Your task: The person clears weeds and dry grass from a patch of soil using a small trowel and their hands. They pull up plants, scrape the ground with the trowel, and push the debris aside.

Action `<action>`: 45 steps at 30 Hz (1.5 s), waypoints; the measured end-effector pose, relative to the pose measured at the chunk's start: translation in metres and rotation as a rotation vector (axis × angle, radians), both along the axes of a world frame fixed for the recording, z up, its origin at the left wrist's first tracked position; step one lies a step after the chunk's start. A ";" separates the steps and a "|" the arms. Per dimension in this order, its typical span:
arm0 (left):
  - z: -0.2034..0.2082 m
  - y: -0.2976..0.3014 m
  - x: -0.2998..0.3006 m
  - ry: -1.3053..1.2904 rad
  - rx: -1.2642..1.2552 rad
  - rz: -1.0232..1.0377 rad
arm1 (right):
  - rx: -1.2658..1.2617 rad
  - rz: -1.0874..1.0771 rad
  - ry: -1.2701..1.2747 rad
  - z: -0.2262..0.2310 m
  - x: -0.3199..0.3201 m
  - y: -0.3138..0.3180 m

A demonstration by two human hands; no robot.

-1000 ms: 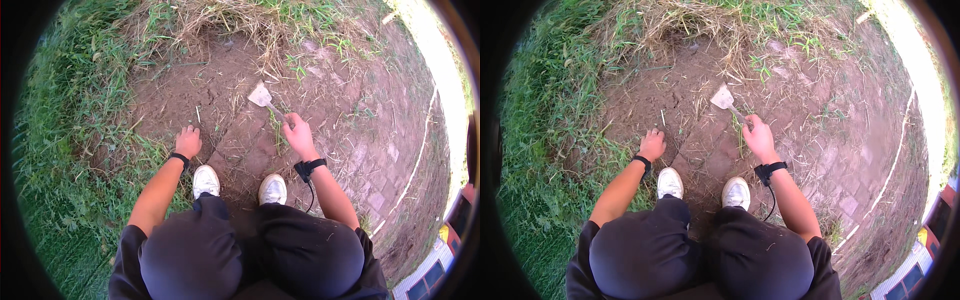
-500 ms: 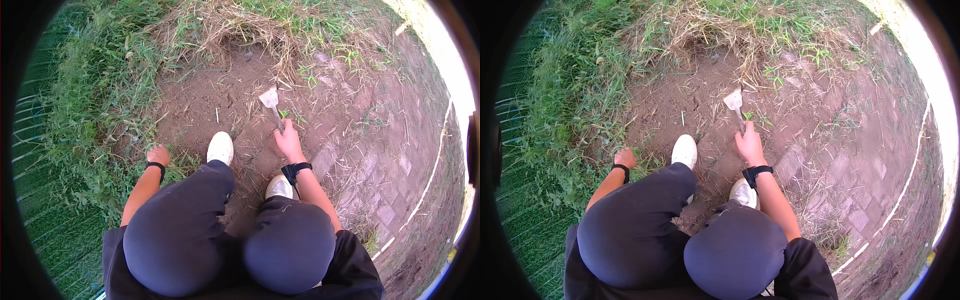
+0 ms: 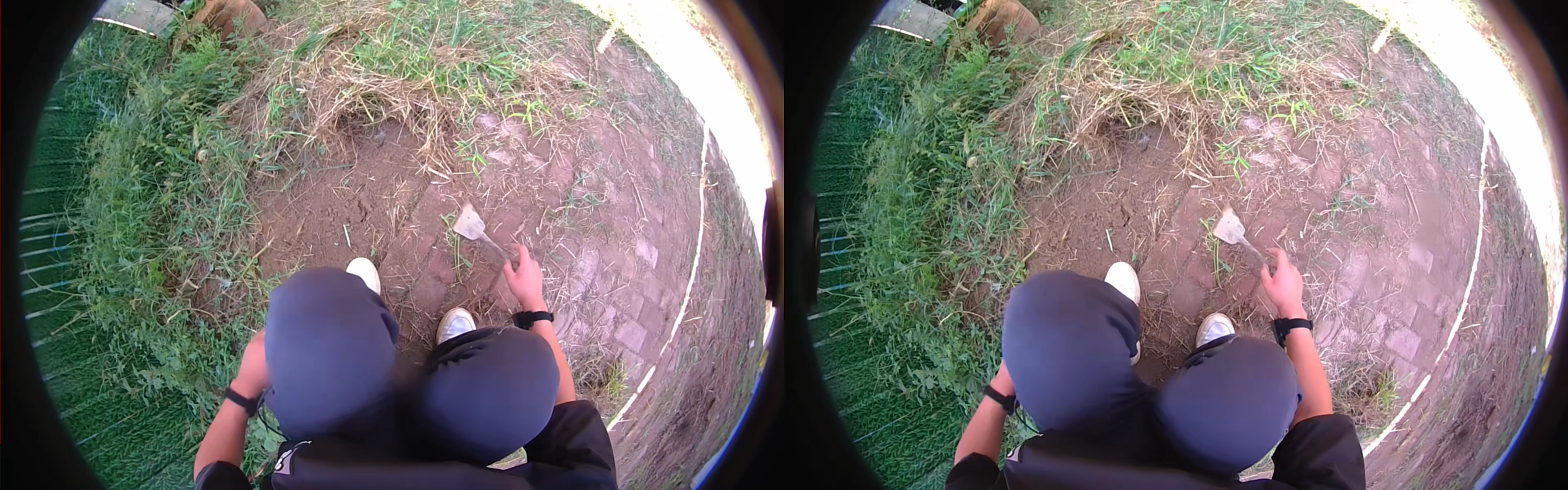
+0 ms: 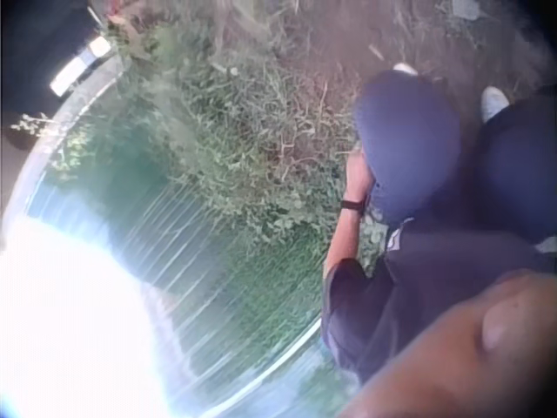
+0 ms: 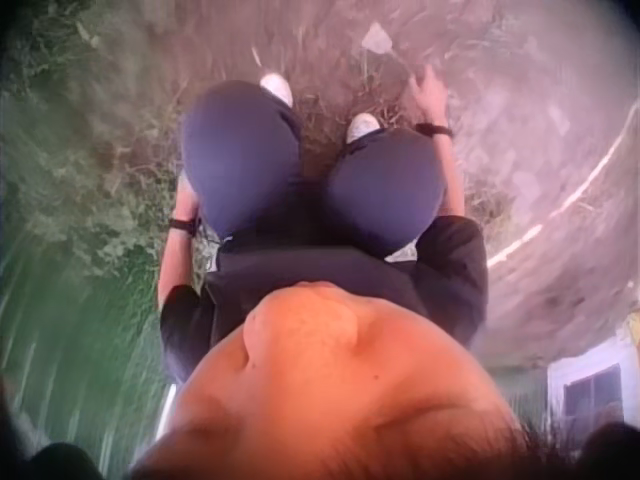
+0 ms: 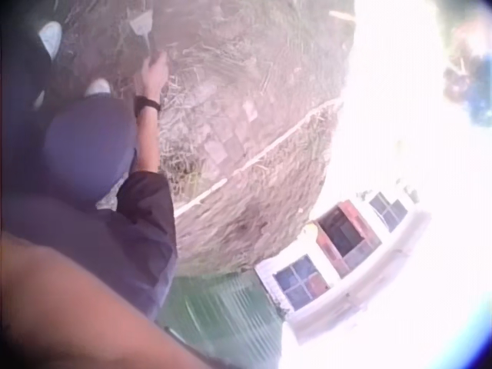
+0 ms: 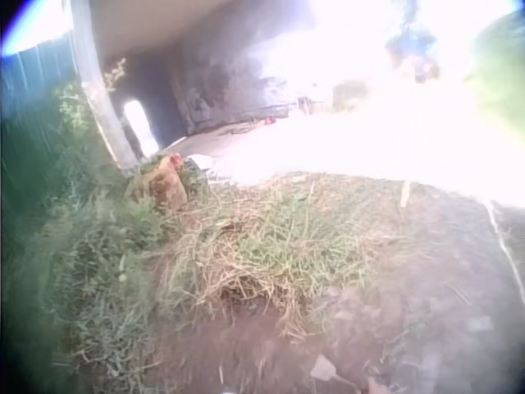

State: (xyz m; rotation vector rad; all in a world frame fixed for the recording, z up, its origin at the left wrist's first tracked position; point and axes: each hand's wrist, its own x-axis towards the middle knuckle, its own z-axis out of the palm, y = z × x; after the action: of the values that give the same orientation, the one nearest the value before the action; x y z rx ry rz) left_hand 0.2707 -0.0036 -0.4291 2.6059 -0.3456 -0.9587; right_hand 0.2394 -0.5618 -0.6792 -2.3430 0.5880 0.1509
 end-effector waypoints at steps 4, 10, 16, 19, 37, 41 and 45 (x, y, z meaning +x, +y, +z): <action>0.050 0.000 -0.060 0.048 -0.152 0.028 | -0.039 -0.217 0.165 0.010 -0.063 -0.045; 0.042 0.033 -0.030 0.254 -0.218 0.472 | -0.066 -0.475 0.101 0.017 -0.137 -0.064; 0.032 0.003 0.021 0.534 -0.325 0.260 | -0.163 -0.425 0.243 0.037 -0.127 -0.045; 0.087 -0.087 0.031 0.478 -0.229 0.295 | -0.165 -0.406 0.370 0.060 -0.103 -0.036; -0.074 0.053 0.220 0.610 -0.327 -0.023 | -0.115 -0.263 0.230 0.085 -0.070 -0.068; -0.094 0.054 0.229 0.535 -0.341 -0.025 | -0.186 -0.206 0.668 0.100 -0.039 -0.069; -0.128 0.068 0.232 0.410 -0.256 -0.205 | -0.372 -0.021 0.657 0.152 -0.001 -0.054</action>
State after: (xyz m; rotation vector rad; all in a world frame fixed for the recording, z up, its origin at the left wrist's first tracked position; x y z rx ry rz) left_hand 0.5031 0.0641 -0.5572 2.1109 -0.5888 -1.3839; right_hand 0.2385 -0.6154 -0.5269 -2.6293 1.0233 0.8904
